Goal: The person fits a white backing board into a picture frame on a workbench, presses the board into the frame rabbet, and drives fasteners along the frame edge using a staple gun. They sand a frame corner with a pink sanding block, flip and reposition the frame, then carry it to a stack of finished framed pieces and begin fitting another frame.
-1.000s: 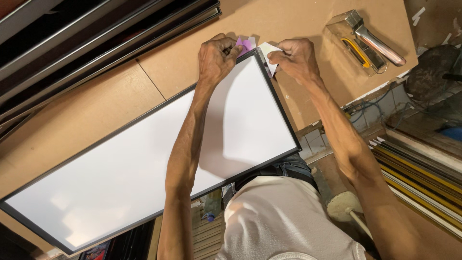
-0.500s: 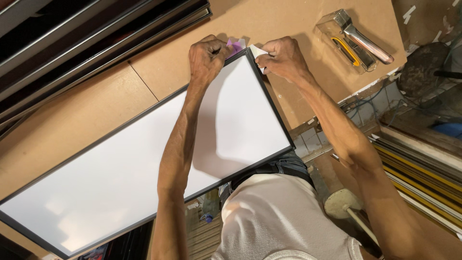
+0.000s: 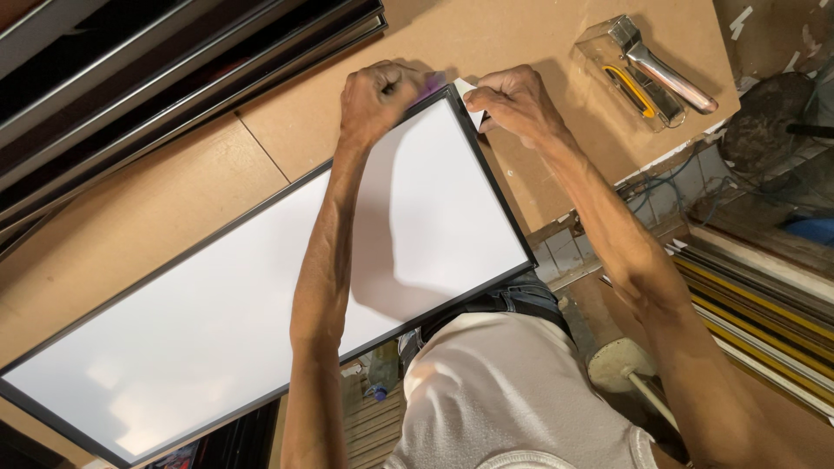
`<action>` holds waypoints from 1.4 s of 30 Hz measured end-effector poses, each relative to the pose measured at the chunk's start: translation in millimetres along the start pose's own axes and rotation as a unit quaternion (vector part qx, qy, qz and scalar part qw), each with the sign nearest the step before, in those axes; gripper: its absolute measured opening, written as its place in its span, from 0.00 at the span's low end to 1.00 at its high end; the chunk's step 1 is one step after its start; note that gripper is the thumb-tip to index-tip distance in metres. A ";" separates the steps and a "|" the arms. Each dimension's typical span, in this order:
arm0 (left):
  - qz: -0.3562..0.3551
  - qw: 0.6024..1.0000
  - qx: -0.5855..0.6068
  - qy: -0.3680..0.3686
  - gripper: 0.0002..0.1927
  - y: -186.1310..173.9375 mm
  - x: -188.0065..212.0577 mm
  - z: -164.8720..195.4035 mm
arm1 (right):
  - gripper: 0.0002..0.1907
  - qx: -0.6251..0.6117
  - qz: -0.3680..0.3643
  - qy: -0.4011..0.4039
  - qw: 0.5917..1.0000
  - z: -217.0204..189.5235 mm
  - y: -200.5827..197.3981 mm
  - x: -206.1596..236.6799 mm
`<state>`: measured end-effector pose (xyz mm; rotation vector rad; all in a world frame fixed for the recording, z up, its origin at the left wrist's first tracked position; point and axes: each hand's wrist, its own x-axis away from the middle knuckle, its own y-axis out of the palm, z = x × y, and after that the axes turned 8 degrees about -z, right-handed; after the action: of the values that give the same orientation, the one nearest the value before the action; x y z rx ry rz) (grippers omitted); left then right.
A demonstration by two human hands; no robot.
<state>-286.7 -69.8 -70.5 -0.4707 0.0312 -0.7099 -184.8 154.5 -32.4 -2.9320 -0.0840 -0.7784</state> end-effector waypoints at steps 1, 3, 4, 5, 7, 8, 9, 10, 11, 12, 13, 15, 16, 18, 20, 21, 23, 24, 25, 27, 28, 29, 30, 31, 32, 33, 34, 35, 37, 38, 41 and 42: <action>0.018 0.998 -0.015 0.067 0.11 0.5 2.3 1.5 | 0.09 0.008 0.000 -0.005 1.000 -0.4 0.9 0.1; 0.012 0.999 -0.035 0.031 0.08 1.4 6.0 5.0 | 0.08 0.022 0.001 -0.019 1.000 -1.1 2.8 -0.2; 0.009 0.999 -0.044 0.013 0.07 1.5 7.6 6.6 | 0.08 0.026 0.003 -0.027 0.999 -1.0 4.2 0.0; 0.012 0.998 -0.049 0.024 0.06 1.3 8.8 8.1 | 0.07 0.030 0.006 -0.035 0.999 -0.5 5.8 0.4; 0.019 0.997 -0.058 0.045 0.05 1.0 11.2 10.7 | 0.08 0.085 0.019 -0.068 0.994 1.7 9.3 1.4; 0.026 0.995 -0.065 0.069 0.05 0.8 12.2 11.6 | 0.09 0.113 0.025 -0.085 0.990 3.2 11.1 1.9; 0.032 0.993 -0.072 0.092 0.05 0.6 13.5 12.5 | 0.10 0.158 0.037 -0.099 0.982 4.7 13.0 2.4; 0.037 0.990 -0.078 0.115 0.05 0.5 14.1 13.1 | 0.11 0.202 0.049 -0.112 0.972 6.3 15.3 2.9; 0.039 0.988 -0.087 0.119 0.05 0.5 14.8 13.5 | 0.13 0.246 0.061 -0.125 0.959 7.6 18.0 3.4; 0.042 0.987 -0.096 0.124 0.05 0.7 15.1 13.7 | 0.13 0.264 0.061 -0.123 0.955 8.3 20.4 3.3; 0.046 0.985 -0.105 0.130 0.05 0.9 15.1 13.7 | 0.14 0.284 0.062 -0.122 0.949 8.5 23.2 3.3; 0.041 0.986 -0.105 0.124 0.05 2.2 14.3 13.4 | 0.13 0.304 0.066 -0.141 0.940 7.1 30.1 4.3; 0.038 0.986 -0.105 0.123 0.05 2.9 13.6 13.0 | 0.11 0.306 0.069 -0.163 0.935 5.6 34.1 5.5; 0.043 0.986 -0.104 0.126 0.07 4.9 11.8 12.2 | 0.07 0.348 0.086 -0.210 0.910 1.5 41.5 10.0; 0.038 0.986 -0.099 0.128 0.12 6.9 10.8 11.6 | 0.05 0.426 0.115 -0.256 0.860 -3.0 47.5 17.2; 0.034 0.986 -0.096 0.129 0.16 7.5 10.5 11.5 | 0.06 0.416 0.101 -0.251 0.868 -5.2 48.7 20.6; 0.025 0.989 -0.089 0.115 0.21 9.2 11.3 12.3 | 0.07 0.396 0.074 -0.240 0.883 -8.4 48.6 25.3; 0.019 0.991 -0.085 0.100 0.22 10.1 12.3 13.4 | 0.07 0.408 0.065 -0.226 0.882 -9.6 46.8 25.7; 0.013 0.993 -0.080 0.085 0.23 11.3 13.7 14.8 | 0.07 0.420 0.055 -0.212 0.881 -10.2 44.0 24.9; 0.043 0.987 -0.107 0.114 0.24 14.2 18.1 19.1 | 0.05 0.424 0.039 -0.213 0.880 -10.3 36.2 19.8; 0.059 0.983 -0.121 0.127 0.25 15.8 21.0 21.7 | 0.03 0.416 0.032 -0.229 0.879 -10.0 32.0 15.8; 0.069 0.979 -0.134 0.139 0.26 17.6 24.6 24.4 | 0.02 0.408 0.025 -0.244 0.879 -9.4 27.2 11.7; 0.078 0.975 -0.148 0.149 0.27 19.4 28.9 27.0 | 0.02 0.381 0.011 -0.187 0.906 -8.9 23.0 7.3; 0.087 0.970 -0.161 0.159 0.28 21.4 33.2 29.6 | 0.02 0.352 -0.003 -0.129 0.927 -8.5 18.8 3.0; 0.092 0.969 -0.166 0.155 0.29 23.2 37.9 31.8 | 0.03 0.321 -0.018 -0.070 0.945 -8.4 15.6 -0.7; 0.097 0.969 -0.171 0.151 0.31 25.7 42.3 34.1 | 0.04 0.255 -0.022 -0.062 0.965 -8.6 13.0 -3.7; 0.104 0.968 -0.175 0.147 0.32 28.4 46.4 36.1 | 0.06 0.189 -0.027 -0.054 0.980 -9.4 11.1 -6.6; 0.113 0.966 -0.185 0.138 0.34 31.5 50.4 38.0 | 0.09 0.124 -0.034 -0.047 0.991 -10.7 10.2 -9.1; 0.130 0.962 -0.206 0.122 0.38 40.5 57.0 41.8 | 0.15 0.096 -0.030 -0.037 0.994 -14.7 10.1 -13.7; 0.133 0.962 -0.212 0.110 0.40 46.6 59.2 43.7 | 0.18 0.082 -0.028 -0.031 0.996 -17.4 10.7 -16.0; 0.163 0.955 -0.237 0.079 0.48 71.5 62.5 48.8 | 0.31 0.309 -0.028 -0.057 0.949 -24.4 15.4 -23.0; 0.189 0.948 -0.248 0.066 0.50 81.6 62.7 50.2 | 0.28 0.332 -0.022 -0.086 0.939 -26.1 17.4 -24.2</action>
<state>-179.0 -35.5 -52.2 -0.8705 0.4252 -0.3466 -217.2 133.5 -23.4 -2.3422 -0.3535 -0.3851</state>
